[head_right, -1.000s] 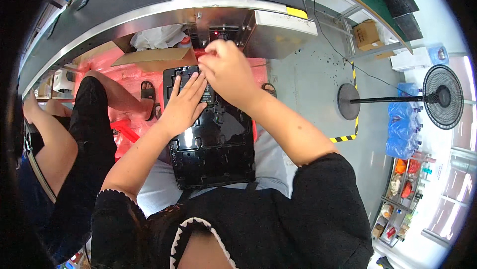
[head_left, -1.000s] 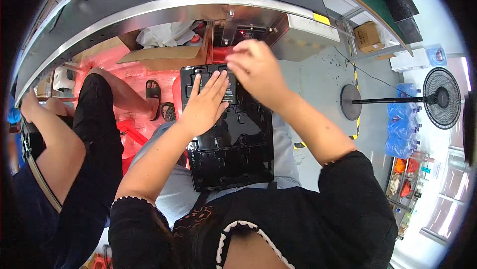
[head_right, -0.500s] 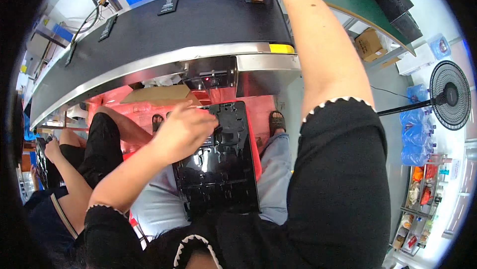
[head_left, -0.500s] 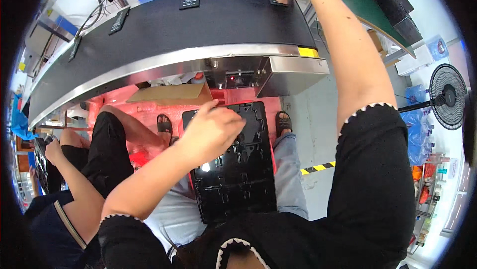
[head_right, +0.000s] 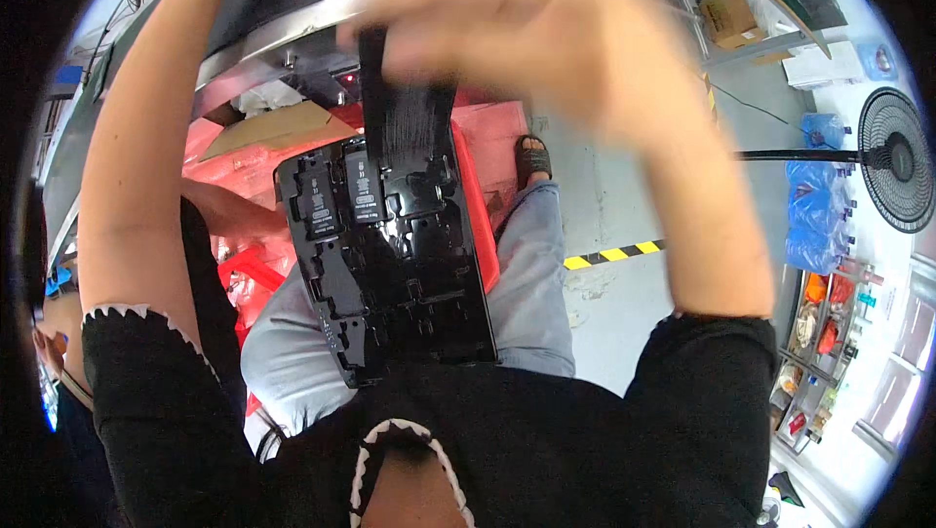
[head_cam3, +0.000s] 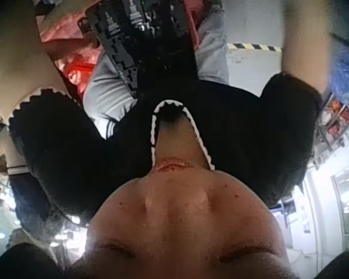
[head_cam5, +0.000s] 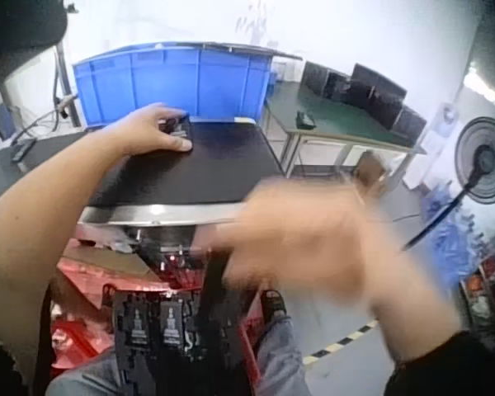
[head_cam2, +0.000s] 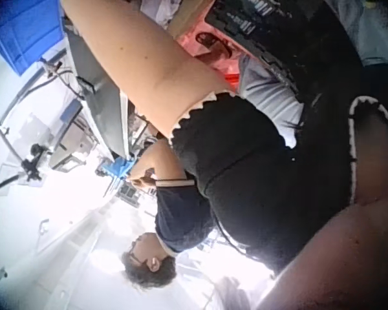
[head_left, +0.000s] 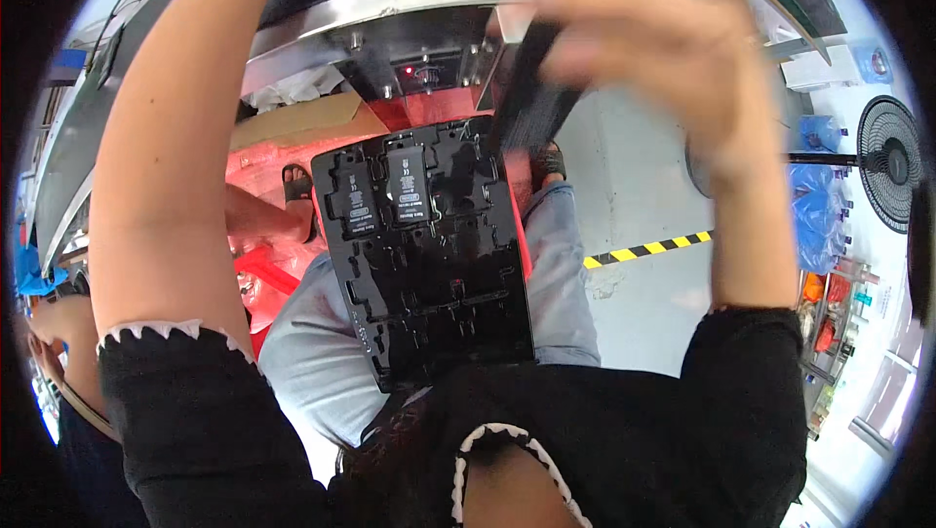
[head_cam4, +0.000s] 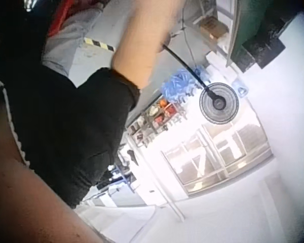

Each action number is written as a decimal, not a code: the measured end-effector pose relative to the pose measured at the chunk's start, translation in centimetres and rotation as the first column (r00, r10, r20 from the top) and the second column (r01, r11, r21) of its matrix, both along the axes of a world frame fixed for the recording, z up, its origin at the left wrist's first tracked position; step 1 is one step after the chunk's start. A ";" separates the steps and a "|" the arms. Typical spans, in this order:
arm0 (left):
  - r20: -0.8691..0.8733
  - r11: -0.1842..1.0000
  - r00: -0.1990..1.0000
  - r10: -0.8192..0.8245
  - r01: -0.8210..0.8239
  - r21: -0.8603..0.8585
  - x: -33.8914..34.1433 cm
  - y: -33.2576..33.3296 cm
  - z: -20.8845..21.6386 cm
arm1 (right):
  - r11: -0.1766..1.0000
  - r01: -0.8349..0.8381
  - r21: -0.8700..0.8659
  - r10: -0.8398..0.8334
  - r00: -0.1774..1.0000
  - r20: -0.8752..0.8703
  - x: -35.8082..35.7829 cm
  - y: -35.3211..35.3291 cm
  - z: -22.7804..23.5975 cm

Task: The person sits on a low stool and repeatedly picks up small black battery packs from a blue bin on a table, placing them into a black plastic tray on their lap. They arrange the batteries into the tray's compartments and occasionally flip the tray to check the contents.

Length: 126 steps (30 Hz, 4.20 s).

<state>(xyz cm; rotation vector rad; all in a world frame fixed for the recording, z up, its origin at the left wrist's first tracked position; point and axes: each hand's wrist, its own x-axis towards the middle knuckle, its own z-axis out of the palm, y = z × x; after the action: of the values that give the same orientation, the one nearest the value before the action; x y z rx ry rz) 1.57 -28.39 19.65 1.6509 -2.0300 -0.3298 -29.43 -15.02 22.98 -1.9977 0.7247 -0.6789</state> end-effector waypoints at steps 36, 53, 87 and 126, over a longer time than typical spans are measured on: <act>0.114 0.984 0.990 0.081 -0.098 0.146 -7.3 38.6 -15.9 | 0.890 -0.059 -0.452 -0.159 0.889 -0.429 6.0 5.9 -19.2; 0.216 0.964 0.971 0.105 -0.152 0.217 -7.0 35.9 -10.8 | 0.699 0.665 -0.262 -0.714 0.630 -0.306 3.2 -26.4 -4.2; 0.020 0.934 0.954 -0.298 0.296 -0.202 -9.5 28.6 -3.6 | 0.929 0.238 -0.285 -0.306 0.925 -0.224 -1.7 13.6 -21.1; -0.016 0.815 1.000 -0.015 0.003 -0.579 -3.2 25.5 -2.2 | 0.890 0.436 0.133 -0.263 0.729 -0.633 18.9 -28.3 -3.3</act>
<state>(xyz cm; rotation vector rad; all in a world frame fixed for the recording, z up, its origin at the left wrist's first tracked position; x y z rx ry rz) -1.62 -2.87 17.40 1.2401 -1.8656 0.2598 -10.53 -43.37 19.67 -1.8204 1.5320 -0.1050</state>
